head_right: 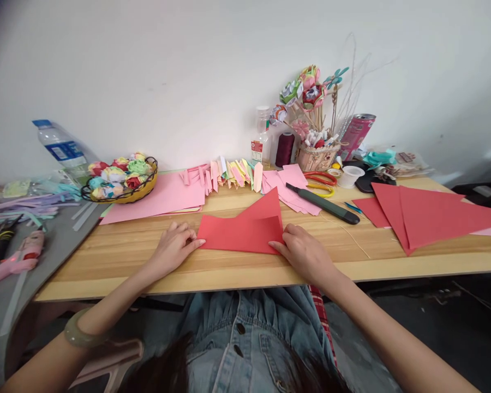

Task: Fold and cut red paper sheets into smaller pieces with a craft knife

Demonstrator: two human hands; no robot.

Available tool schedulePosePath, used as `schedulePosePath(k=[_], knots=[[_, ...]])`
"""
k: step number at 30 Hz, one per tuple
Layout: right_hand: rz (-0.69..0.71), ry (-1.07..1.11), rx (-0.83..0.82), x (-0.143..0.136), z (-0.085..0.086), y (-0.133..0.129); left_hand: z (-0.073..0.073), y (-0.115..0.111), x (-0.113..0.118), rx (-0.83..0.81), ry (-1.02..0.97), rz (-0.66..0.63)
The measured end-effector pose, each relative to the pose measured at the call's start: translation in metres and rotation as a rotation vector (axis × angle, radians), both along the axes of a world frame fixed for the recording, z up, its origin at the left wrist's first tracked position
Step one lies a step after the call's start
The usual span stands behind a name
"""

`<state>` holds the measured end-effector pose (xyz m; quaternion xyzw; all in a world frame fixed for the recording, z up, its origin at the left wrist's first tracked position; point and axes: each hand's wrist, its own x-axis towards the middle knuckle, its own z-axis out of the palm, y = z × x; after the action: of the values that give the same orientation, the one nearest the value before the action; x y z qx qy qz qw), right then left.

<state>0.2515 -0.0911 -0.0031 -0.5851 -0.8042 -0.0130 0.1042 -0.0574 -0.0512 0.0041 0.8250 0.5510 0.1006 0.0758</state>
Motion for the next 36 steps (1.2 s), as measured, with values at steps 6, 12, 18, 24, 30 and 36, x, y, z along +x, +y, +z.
schedulePosePath(k=[6, 12, 18, 24, 30, 36], knots=[[-0.065, -0.167, 0.058, -0.005, -0.002, -0.004, -0.002, -0.001, 0.001, 0.047, 0.063, -0.005], [-0.141, -0.195, -0.025, -0.01, 0.004, -0.004, -0.001, -0.001, 0.002, 0.059, 0.092, -0.018], [-0.157, -0.078, -0.04, -0.006, 0.006, -0.003, -0.003, 0.001, 0.0, 0.073, 0.075, -0.023], [0.094, 0.33, -0.111, 0.01, 0.006, -0.004, -0.006, 0.001, -0.001, 0.063, 0.04, -0.023], [0.097, 0.374, -0.07, 0.012, 0.0, -0.003, -0.006, -0.001, 0.0, 0.052, 0.007, -0.004], [0.084, 0.296, -0.015, 0.01, -0.005, -0.002, -0.004, -0.003, 0.0, 0.066, 0.04, -0.007]])
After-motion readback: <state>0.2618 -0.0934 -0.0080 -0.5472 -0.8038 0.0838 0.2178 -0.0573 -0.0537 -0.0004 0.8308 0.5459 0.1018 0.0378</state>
